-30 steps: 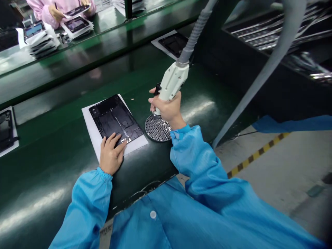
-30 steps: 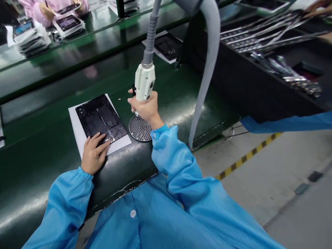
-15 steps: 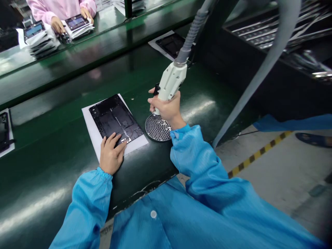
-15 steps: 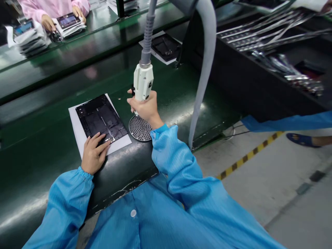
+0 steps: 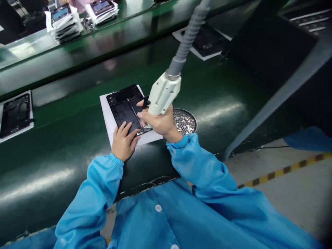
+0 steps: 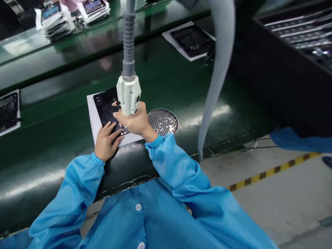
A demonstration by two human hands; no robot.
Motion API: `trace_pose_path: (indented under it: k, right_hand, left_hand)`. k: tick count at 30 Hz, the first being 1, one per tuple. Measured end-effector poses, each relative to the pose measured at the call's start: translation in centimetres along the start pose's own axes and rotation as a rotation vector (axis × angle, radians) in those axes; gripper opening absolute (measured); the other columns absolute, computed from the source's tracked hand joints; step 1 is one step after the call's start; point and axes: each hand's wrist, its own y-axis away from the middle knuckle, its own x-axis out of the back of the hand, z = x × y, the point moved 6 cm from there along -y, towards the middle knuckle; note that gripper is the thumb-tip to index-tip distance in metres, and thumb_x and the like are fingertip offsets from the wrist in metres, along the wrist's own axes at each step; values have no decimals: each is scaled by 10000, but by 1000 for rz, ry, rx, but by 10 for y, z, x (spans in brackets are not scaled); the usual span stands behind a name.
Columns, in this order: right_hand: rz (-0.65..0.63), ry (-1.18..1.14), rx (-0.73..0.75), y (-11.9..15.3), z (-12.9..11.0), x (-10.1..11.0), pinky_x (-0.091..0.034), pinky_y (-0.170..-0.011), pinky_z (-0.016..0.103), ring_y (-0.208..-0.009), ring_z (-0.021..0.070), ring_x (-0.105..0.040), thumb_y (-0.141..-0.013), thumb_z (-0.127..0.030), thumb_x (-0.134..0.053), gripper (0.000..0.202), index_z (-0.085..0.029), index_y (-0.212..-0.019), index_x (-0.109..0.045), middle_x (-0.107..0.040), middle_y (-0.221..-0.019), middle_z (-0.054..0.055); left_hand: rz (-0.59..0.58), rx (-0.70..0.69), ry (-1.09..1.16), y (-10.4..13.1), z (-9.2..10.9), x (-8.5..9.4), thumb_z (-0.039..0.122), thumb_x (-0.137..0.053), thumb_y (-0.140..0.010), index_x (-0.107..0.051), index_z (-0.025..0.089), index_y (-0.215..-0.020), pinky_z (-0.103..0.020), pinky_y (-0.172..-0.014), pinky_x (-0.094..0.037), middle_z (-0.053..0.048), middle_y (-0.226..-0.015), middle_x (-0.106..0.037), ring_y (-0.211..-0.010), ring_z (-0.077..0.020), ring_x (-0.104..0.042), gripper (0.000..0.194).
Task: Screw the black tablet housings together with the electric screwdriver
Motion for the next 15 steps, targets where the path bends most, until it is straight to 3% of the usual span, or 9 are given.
trace_pose_path:
  k: [5,15]
  right_hand:
    - [-14,-6,-57,4,10,-15,-541,-552,322,-468,126,-551,-695,-260,-678,192,-203,-870,-622,-566,-524,-49]
    - [-76,22,-24,9,17,-21,-532,-568,313,-504,121,-552,-685,-228,-671,174,-185,-846,-619,-580,-569,-29]
  left_hand:
    - [-24,16,22,-1,2,-1,401,-530,-916,-695,228,-1129,-553,-1078,-323,-115,-1352,-559,-1331,-327,-418,320]
    - [-59,20,26,-2,6,-1,382,-514,-925,-680,229,-1152,-567,-1082,-300,-115,-1360,-546,-1354,-335,-375,320]
